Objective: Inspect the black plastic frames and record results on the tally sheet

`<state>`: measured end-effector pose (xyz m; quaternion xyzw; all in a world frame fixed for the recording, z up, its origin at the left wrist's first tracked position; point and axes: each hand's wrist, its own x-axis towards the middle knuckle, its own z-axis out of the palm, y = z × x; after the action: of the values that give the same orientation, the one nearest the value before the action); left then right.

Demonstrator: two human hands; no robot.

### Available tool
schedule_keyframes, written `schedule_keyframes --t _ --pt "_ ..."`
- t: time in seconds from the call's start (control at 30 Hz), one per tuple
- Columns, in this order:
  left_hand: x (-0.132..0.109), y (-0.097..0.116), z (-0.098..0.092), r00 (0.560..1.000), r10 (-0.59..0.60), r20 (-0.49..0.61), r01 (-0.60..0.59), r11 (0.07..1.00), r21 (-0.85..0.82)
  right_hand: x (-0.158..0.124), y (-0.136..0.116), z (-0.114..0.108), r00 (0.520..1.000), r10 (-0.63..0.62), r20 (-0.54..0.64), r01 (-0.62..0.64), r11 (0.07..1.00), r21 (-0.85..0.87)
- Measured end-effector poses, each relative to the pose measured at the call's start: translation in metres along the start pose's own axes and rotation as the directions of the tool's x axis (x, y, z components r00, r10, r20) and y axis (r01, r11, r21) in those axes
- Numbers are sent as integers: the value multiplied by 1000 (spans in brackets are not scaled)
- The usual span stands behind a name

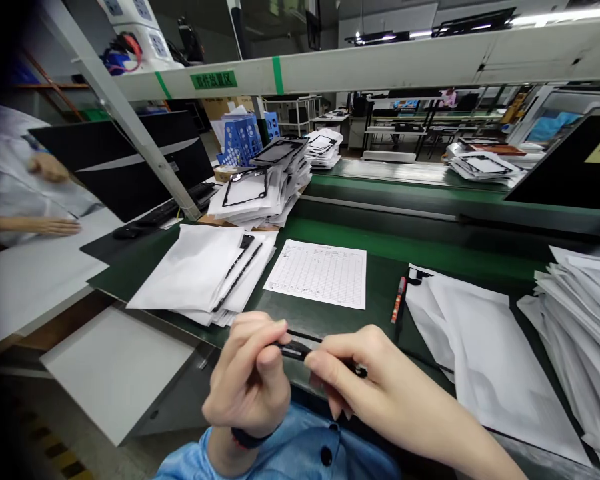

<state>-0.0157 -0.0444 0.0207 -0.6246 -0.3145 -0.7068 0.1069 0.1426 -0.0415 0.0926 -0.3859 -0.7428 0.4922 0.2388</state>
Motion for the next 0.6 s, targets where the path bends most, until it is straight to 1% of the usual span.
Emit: schedule_keyframes --t 0.07,0.1,0.23,0.27,0.33,0.37,0.4,0.43,0.5,0.53,0.6 --pt "-1 -2 -3 1000 -3 -17 3 1000 7 1 -1 1 997 28 74 -34 997 76" --pt "0 -4 -4 1000 2 -28 -2 1000 7 0 1 0 995 31 90 -40 994 98" --pt "2 -12 -6 995 31 -97 -30 1000 3 -8 8 -6 996 -24 83 14 992 126" --pt "3 -13 -6 993 45 -112 -44 999 16 -8 10 -7 993 -39 110 23 990 142" --pt "2 -14 -7 989 72 -129 -65 997 51 -5 9 -6 983 -37 178 1 980 201" --pt "1 -14 -7 988 82 -128 -74 995 64 -3 8 -4 981 -18 194 -28 972 233" --pt "0 -13 -8 989 91 -121 -82 994 74 0 6 -1 982 5 189 -55 964 259" --pt "-2 -11 -9 989 100 -111 -91 992 82 3 4 3 987 32 154 -73 960 270" --pt "-4 -8 -12 989 111 -99 -102 991 89 7 -1 9 996 72 50 -82 967 242" --pt "-5 -7 -12 990 102 -95 -94 992 83 8 -2 10 996 81 27 -85 971 223" --pt "-4 -5 -12 997 16 -75 -12 999 46 8 -3 10 995 78 56 -89 972 216"
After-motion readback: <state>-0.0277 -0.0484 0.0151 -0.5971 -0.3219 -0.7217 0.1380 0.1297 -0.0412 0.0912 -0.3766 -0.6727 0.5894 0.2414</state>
